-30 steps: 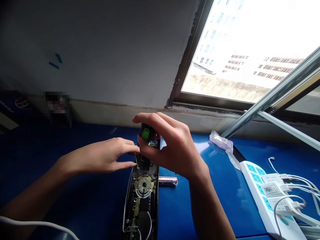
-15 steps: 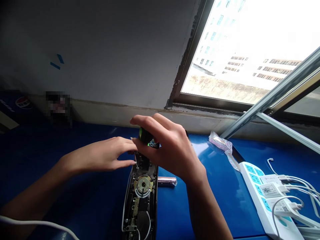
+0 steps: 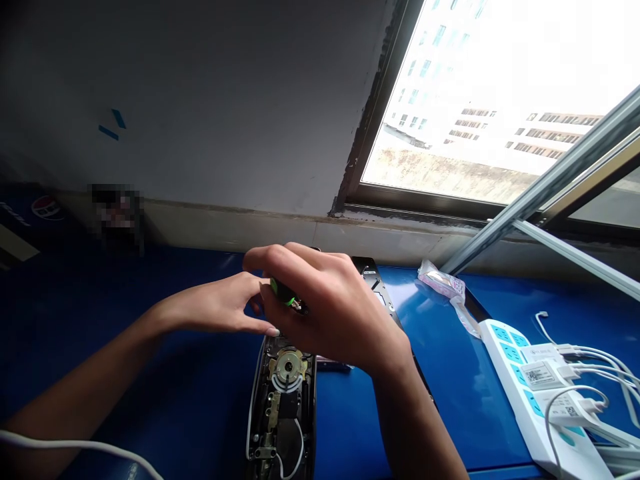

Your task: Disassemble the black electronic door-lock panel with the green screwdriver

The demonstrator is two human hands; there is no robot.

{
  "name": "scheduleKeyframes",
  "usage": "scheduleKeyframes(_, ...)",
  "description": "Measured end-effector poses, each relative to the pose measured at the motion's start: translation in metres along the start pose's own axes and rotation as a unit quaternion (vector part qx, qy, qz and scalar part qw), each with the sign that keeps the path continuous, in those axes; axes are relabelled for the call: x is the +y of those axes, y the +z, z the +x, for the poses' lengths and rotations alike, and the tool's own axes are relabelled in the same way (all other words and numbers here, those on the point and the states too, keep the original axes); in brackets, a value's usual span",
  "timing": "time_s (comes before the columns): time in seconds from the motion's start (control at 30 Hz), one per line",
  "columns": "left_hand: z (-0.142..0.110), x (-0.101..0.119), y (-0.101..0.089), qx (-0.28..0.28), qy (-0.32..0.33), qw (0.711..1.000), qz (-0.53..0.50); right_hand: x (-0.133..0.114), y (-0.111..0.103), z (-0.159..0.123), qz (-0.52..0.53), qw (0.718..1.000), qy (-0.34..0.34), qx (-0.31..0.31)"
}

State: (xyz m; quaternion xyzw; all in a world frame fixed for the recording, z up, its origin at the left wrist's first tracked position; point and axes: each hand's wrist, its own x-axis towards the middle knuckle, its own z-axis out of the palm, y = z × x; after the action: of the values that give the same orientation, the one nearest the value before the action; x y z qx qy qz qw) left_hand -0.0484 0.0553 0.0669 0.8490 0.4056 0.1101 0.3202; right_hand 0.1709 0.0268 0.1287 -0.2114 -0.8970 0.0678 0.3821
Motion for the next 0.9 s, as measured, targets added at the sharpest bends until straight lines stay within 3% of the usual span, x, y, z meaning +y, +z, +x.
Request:
scheduleKeyframes(0.2, 0.0032, -0.0018, -0.0005, -0.019, -0.011, 0.998, -0.057, 0.0002, 0.0005, -0.0016, -0.073, 0.996, 0.012, 0.05)
scheduleKeyframes(0.47, 0.0039, -0.0009, -0.0007, -0.016, -0.002, 0.993, -0.115, -0.0067, -0.0082, -0.0017, 0.035, 0.999, 0.018, -0.031)
scheduleKeyframes(0.67, 0.0033, 0.0019, -0.0028, -0.014, 0.001, 0.995, -0.1, -0.0072, -0.0034, -0.0015, -0.086, 0.995, 0.027, 0.045)
scheduleKeyframes(0.8, 0.0034, 0.0011, -0.0023, -0.018, -0.003, 0.996, -0.092, -0.0092, -0.0048, -0.0012, -0.039, 0.999, 0.036, 0.008)
scheduleKeyframes(0.9, 0.0032, 0.0005, -0.002, -0.015, -0.002, 0.996, -0.084, -0.0092, -0.0072, -0.0023, -0.068, 0.997, 0.045, 0.011)
